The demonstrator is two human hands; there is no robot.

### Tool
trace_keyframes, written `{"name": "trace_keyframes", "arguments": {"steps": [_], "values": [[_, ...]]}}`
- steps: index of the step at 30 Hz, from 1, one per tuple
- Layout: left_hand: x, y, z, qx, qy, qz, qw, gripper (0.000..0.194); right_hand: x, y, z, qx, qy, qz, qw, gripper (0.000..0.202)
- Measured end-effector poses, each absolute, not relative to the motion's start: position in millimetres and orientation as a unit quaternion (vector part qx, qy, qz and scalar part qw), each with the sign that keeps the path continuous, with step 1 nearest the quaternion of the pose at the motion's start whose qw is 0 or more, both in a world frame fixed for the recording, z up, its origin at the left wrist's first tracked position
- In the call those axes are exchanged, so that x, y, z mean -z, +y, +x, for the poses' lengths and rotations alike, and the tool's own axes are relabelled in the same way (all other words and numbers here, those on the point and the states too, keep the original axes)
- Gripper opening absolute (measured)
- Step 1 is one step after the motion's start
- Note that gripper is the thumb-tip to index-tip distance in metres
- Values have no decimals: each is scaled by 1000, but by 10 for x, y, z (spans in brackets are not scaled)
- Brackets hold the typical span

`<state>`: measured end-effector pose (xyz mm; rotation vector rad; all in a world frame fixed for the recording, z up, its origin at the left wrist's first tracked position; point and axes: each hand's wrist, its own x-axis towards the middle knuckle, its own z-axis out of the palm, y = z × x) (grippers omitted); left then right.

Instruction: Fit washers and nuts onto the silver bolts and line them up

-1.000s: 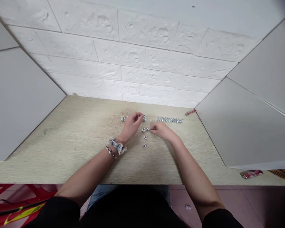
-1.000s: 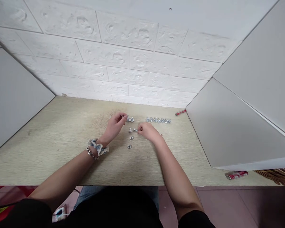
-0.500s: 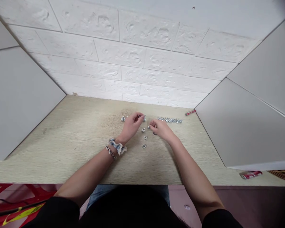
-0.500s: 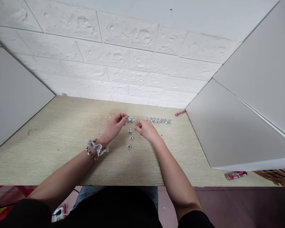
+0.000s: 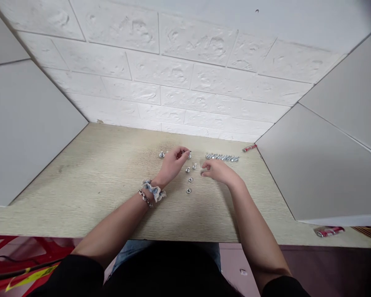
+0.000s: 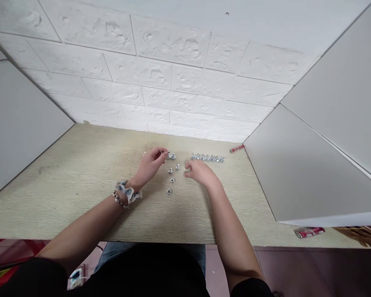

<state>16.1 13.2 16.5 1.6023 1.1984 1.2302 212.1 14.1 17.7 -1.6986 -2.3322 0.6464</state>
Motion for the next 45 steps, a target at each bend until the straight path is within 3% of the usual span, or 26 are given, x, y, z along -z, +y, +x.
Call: {"name": "trace_keyframes", "arguments": {"steps": [5, 14, 21, 29, 34, 45], "values": [[-141, 139, 165, -482, 472, 630, 385, 23, -111, 171, 2066, -250, -777, -574, 67, 6], [-128, 150, 160, -479, 471, 636, 379, 23, -222, 191, 2292, -309, -722, -608, 119, 3], [-121, 150, 162, -475, 471, 640, 378, 24, -233, 191, 2473, -391, -694, -604, 22, 6], [-134, 147, 164, -460, 473, 655, 367, 23, -217, 186, 2364, -293, -715, -635, 12, 10], [-137, 141, 172, -456, 473, 660, 364, 23, -240, 186, 2352, -277, -705, -653, -13, 8], [-130, 144, 180, -452, 478, 667, 349, 23, -192, 223, 2370, -299, -690, -659, 26, 6]]}}
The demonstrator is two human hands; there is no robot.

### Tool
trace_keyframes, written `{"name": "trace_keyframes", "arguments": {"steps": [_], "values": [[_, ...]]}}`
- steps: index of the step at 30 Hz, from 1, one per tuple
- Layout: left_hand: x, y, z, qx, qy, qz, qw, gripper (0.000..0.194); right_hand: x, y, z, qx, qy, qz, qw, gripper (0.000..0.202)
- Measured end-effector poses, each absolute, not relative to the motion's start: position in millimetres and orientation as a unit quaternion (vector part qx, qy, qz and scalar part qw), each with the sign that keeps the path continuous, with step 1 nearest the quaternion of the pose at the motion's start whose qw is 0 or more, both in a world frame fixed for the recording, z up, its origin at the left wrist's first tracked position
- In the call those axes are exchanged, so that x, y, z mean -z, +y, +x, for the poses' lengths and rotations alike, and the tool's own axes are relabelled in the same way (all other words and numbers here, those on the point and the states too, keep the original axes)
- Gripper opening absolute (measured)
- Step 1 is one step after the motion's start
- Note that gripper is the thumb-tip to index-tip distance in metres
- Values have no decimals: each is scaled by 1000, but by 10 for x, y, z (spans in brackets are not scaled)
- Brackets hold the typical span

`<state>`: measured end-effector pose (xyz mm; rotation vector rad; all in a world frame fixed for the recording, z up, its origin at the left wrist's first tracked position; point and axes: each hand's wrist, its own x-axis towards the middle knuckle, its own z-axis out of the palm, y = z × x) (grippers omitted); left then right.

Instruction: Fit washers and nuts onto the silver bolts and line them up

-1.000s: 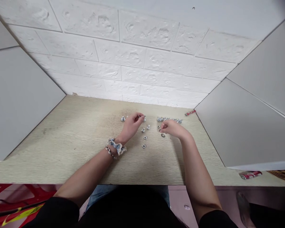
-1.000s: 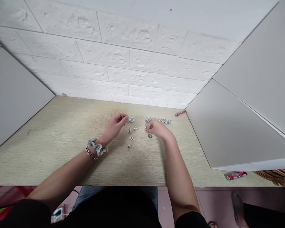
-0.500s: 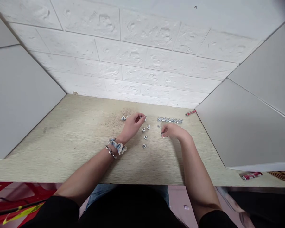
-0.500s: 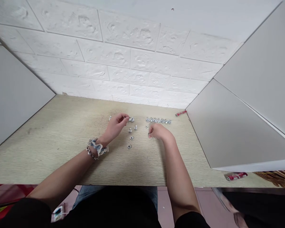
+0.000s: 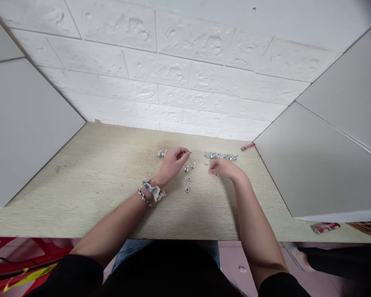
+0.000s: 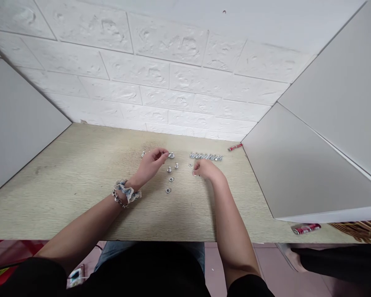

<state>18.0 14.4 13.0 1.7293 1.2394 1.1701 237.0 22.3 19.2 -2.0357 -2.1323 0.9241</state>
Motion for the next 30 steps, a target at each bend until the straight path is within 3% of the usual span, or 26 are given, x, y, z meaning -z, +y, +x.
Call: {"name": "trace_keyframes", "arguments": {"steps": [15, 19, 24, 27, 30], "values": [[-151, 128, 182, -444, 484, 676, 333, 22, -238, 187, 2341, -333, -658, -672, 57, 12], [-149, 130, 180, -447, 483, 675, 333, 23, -263, 173, 2309, -291, -681, -669, 65, 6], [-165, 127, 177, -446, 482, 678, 330, 23, -210, 204, 2249, -182, -714, -668, 103, 19], [-178, 123, 178, -446, 482, 679, 329, 22, -128, 249, 2222, -133, -736, -659, 82, 27], [-188, 120, 179, -446, 484, 679, 326, 22, -73, 281, 2198, -127, -747, -651, 46, 22]]}}
